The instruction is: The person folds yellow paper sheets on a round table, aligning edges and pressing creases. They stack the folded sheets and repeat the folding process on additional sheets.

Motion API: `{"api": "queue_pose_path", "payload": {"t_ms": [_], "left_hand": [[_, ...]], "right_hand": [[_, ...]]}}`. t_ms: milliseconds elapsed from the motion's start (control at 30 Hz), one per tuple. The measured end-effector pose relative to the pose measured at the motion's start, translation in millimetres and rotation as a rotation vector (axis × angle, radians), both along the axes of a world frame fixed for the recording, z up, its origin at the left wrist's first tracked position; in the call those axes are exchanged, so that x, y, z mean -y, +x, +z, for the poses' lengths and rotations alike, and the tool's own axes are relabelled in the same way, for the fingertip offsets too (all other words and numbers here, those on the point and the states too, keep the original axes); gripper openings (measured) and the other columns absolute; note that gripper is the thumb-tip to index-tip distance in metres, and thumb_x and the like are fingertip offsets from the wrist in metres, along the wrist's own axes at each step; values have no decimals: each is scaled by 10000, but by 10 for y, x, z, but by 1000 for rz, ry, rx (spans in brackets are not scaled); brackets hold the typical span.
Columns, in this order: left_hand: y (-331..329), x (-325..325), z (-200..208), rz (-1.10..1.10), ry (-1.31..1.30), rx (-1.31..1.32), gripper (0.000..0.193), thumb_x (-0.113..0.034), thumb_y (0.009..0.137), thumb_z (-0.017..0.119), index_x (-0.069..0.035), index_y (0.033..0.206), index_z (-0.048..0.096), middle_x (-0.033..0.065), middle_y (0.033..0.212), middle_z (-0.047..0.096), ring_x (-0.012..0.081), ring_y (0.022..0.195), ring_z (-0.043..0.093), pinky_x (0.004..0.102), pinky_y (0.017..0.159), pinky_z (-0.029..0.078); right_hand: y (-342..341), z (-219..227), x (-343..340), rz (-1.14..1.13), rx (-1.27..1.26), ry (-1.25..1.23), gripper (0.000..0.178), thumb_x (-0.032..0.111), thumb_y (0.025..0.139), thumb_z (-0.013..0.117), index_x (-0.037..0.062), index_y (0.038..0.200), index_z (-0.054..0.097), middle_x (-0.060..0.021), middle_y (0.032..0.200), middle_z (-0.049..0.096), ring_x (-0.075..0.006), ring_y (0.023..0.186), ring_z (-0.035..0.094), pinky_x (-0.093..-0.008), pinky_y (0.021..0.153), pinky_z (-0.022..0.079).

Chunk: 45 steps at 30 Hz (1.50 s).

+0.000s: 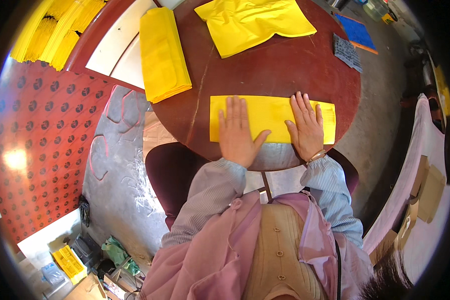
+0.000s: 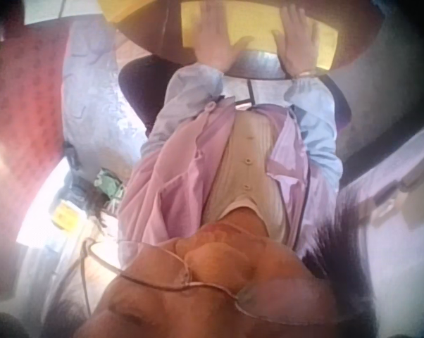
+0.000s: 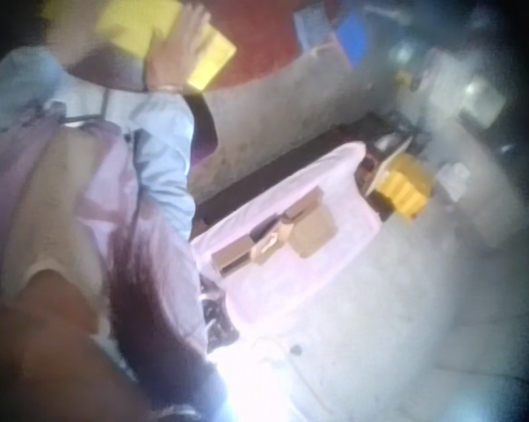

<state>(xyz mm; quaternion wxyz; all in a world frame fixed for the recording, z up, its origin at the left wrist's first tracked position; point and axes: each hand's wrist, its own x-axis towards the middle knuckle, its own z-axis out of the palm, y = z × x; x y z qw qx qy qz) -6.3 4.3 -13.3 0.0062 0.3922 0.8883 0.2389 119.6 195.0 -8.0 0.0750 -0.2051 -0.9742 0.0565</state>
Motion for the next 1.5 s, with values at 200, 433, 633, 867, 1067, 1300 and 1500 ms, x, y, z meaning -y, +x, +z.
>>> {"api": "queue_pose_path", "payload": {"t_ms": [200, 433, 633, 867, 1067, 1300, 1500], "left_hand": [[-130, 146, 218, 86, -175, 12, 988, -516, 941, 734, 55, 1637, 325, 293, 1721, 273, 399, 1638, 201, 560, 1324, 105], [76, -590, 95, -236, -45, -73, 761, -440, 1059, 583, -41, 1663, 345, 152, 1758, 291, 283, 1652, 210, 517, 1332, 147], [-208, -115, -67, -73, -51, -99, 829, -473, 1020, 641, -35, 1660, 349, 169, 1743, 322, 307, 1642, 239, 507, 1325, 182], [-365, 157, -42, -29, 33, -205, 870, -512, 1003, 672, 24, 1624, 381, 256, 1690, 373, 390, 1604, 309, 516, 1306, 231], [-357, 135, 20, 3, -114, -193, 933, -530, 977, 704, 31, 1633, 352, 249, 1716, 326, 376, 1635, 234, 543, 1326, 147], [270, -920, 99, -284, -98, -170, 848, -524, 1047, 577, -32, 1677, 293, 180, 1763, 261, 307, 1662, 157, 541, 1338, 96], [-24, -464, -72, -155, -158, -128, 839, -518, 1049, 572, -27, 1673, 302, 175, 1761, 268, 310, 1653, 189, 500, 1340, 143]], "right_hand": [[0, -2, 1, 7, -3, 16, 671, 404, 1078, 539, 135, 1671, 376, -50, 1745, 354, -235, 1632, 269, -515, 1325, 155], [7, -34, -16, 16, -27, -15, 690, 430, 1074, 543, 144, 1676, 364, -45, 1752, 336, -230, 1638, 257, -524, 1327, 149], [32, -42, -29, -16, -19, -22, 682, 407, 1078, 545, 142, 1677, 355, -57, 1756, 326, -226, 1640, 249, -508, 1334, 143], [307, -68, -356, -135, 15, 91, 650, 436, 1112, 466, 103, 1661, 370, -104, 1750, 328, -247, 1643, 237, -497, 1343, 126], [326, -147, -355, -146, -12, 80, 643, 450, 1115, 455, 104, 1652, 385, -102, 1746, 335, -247, 1643, 238, -494, 1343, 142], [326, -147, -359, -136, -16, 70, 647, 421, 1119, 446, 103, 1673, 345, -104, 1760, 302, -253, 1648, 224, -488, 1342, 122], [316, -146, -354, -160, 8, 77, 657, 470, 1118, 438, 120, 1668, 361, -84, 1762, 305, -235, 1648, 221, -502, 1343, 129]]}}
